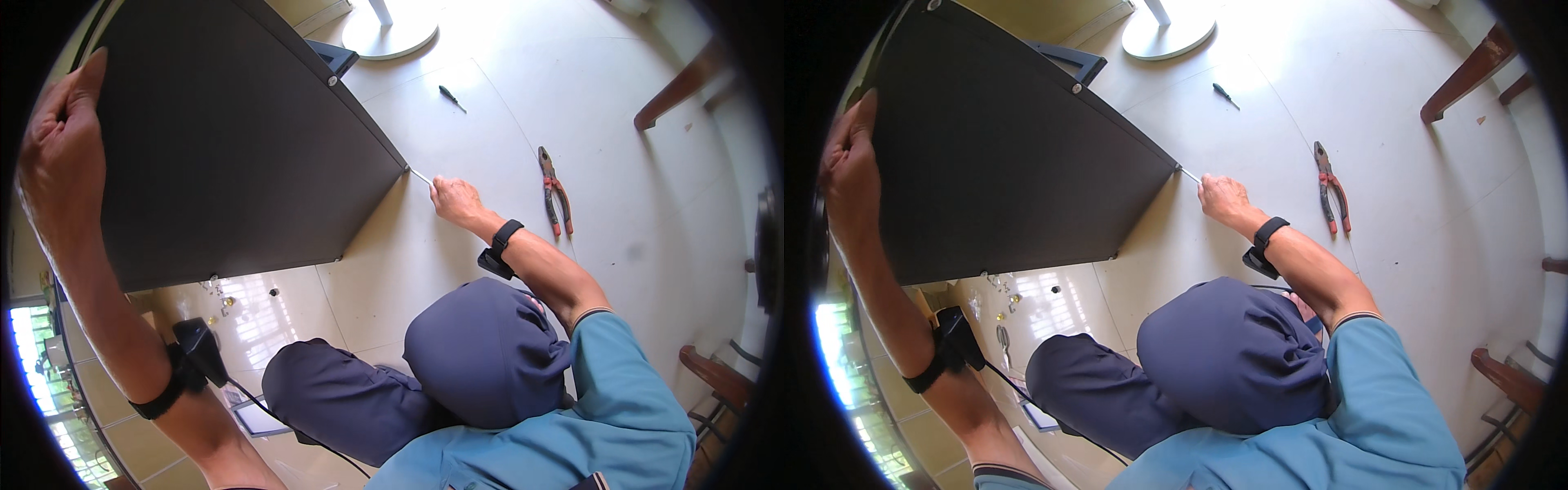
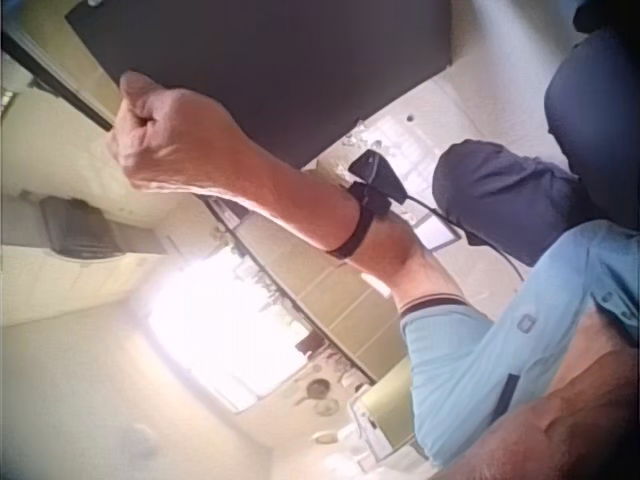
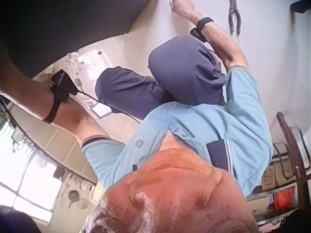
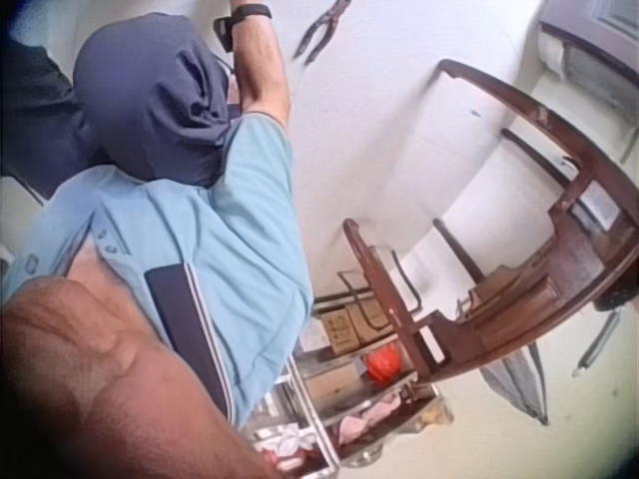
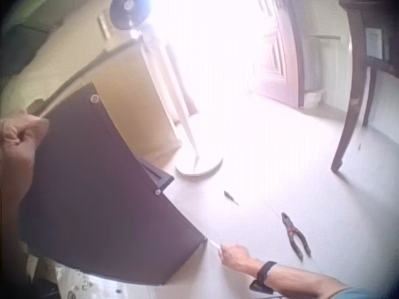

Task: The person assembles a dark grey metal cabinet using a screwdriver to tighten screws on the frame and base. The person aligns the metal panels and secures them by hand and with a tool.

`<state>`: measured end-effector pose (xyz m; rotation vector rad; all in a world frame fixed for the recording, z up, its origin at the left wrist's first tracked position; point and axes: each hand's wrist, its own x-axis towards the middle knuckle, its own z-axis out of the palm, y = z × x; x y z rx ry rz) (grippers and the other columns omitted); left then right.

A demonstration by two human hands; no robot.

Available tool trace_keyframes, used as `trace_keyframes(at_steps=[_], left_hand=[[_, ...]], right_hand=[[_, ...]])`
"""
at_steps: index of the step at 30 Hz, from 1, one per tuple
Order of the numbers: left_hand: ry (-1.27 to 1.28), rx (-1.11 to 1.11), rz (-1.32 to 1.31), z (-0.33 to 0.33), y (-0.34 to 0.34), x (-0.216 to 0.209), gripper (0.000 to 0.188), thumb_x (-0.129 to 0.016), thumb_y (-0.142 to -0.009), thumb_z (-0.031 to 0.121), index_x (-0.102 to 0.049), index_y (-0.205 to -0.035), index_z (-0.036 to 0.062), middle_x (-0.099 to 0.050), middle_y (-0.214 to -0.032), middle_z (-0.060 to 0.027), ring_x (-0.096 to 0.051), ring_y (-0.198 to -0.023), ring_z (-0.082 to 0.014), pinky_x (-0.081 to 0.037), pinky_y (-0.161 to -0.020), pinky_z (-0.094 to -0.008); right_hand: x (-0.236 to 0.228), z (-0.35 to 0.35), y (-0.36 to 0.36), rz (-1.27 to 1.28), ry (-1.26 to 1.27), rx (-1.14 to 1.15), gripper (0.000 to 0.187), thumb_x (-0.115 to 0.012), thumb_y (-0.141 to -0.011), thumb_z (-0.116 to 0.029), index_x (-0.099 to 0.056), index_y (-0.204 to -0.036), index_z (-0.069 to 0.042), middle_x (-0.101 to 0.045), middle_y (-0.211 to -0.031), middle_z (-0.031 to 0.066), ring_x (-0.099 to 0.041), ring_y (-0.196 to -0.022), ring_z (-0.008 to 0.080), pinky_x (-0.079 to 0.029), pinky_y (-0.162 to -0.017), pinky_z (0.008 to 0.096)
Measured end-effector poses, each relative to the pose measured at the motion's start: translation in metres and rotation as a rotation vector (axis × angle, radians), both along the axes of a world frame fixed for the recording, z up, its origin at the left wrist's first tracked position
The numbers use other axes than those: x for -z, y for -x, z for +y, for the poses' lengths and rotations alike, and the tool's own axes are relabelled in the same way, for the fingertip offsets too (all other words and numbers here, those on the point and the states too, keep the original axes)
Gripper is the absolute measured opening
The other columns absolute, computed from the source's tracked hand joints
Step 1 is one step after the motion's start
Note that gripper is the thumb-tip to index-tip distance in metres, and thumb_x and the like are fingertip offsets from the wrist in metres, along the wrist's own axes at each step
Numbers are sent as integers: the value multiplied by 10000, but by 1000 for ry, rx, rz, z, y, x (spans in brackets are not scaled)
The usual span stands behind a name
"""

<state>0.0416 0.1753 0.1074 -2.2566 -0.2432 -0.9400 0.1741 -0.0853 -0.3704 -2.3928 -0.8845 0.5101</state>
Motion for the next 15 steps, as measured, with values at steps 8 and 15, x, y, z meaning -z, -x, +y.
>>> trace_keyframes(at_steps=[8,15], left_hand=[[198,-97,-9,29,5,7,312,-544,-1017,307,-694,-1200,104,-712,-1132,-82,-680,-1054,-196,-530,-934,-339],[163,-8,-13,9,-1,7,220,-602,-953,202,-717,-1000,20,-693,-926,-139,-659,-864,-251,-522,-805,-393]], right_hand=[[32,7,-2,-19,-83,76,262,-504,-983,-265,-612,-953,-28,-661,-737,230,-664,-723,437,-541,-674,532],[39,16,7,2,-116,103,269,-522,-980,-271,-614,-927,-24,-660,-715,225,-665,-689,426,-548,-667,515]])
